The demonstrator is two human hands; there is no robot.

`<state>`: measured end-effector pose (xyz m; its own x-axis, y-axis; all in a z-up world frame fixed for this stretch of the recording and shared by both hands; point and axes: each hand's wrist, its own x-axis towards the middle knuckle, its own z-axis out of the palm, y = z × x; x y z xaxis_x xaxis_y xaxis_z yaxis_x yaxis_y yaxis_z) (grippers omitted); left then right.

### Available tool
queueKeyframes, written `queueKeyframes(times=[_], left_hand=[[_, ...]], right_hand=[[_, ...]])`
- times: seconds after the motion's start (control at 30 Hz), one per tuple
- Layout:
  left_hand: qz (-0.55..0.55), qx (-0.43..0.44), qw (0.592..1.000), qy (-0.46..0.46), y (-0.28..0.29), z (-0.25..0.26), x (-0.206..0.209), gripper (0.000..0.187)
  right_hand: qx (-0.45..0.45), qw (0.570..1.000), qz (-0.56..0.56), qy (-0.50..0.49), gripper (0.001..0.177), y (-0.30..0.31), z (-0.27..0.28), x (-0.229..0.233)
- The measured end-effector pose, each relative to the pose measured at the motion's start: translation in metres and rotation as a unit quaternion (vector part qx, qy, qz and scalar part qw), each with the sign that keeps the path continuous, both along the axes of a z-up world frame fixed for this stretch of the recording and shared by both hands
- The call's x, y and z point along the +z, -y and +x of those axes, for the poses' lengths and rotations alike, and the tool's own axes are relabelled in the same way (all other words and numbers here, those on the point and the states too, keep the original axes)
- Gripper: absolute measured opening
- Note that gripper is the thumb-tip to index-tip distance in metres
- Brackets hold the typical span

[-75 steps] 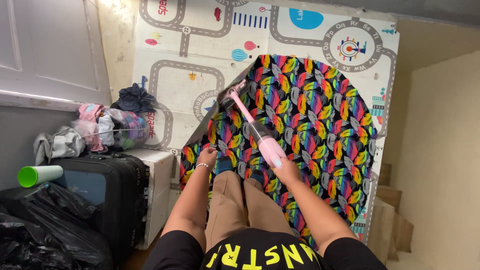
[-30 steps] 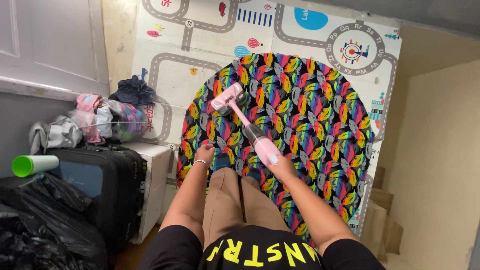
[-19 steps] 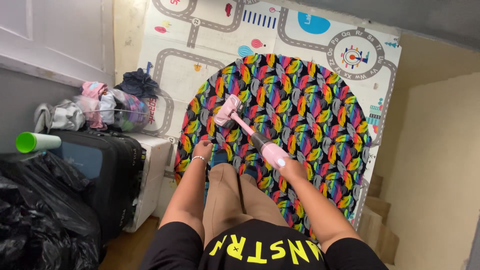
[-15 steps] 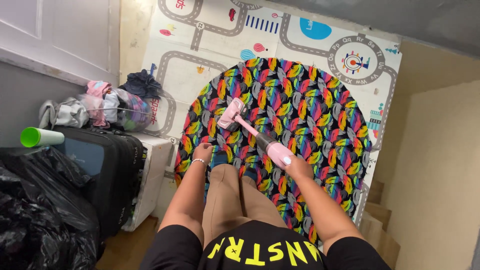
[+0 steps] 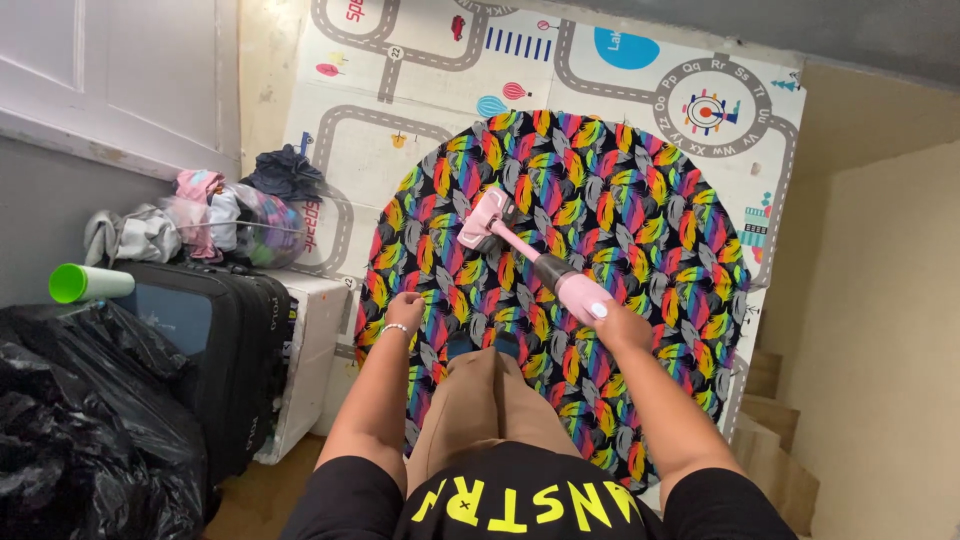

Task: Vacuuming a floor mat and the surrounding area in a narrow hallway.

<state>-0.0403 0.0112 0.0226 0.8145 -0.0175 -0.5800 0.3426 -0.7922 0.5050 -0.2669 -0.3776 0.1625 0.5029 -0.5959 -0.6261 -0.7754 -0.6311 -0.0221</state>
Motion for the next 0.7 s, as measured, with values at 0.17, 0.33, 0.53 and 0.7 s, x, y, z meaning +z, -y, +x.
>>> queueKeyframes(times=[0.17,0.33,0.53,0.7], left_hand=[[0.008,-0.022,1.000,-0.006,0.008,0.001,0.002,0.038],[0.022,-0.050,0.998,0.005,0.012,-0.002,0.000,0.034],[0.008,-0.064,0.997,-0.030,0.004,0.011,0.005,0.036],[-0.029,-0.065,0.996,-0.045,-0.007,0.026,-0.005,0.035]], right_hand=[[-0.074,0.997,0.005,0.032,0.049,-0.010,-0.014,-0.016],[-0.185,0.973,0.037,0.131,0.049,-0.037,-0.010,-0.045],[-0.320,0.933,0.046,0.161,0.057,-0.058,0.045,-0.054],[-0.305,0.940,0.032,0.149,0.058,-0.051,0.083,-0.066]])
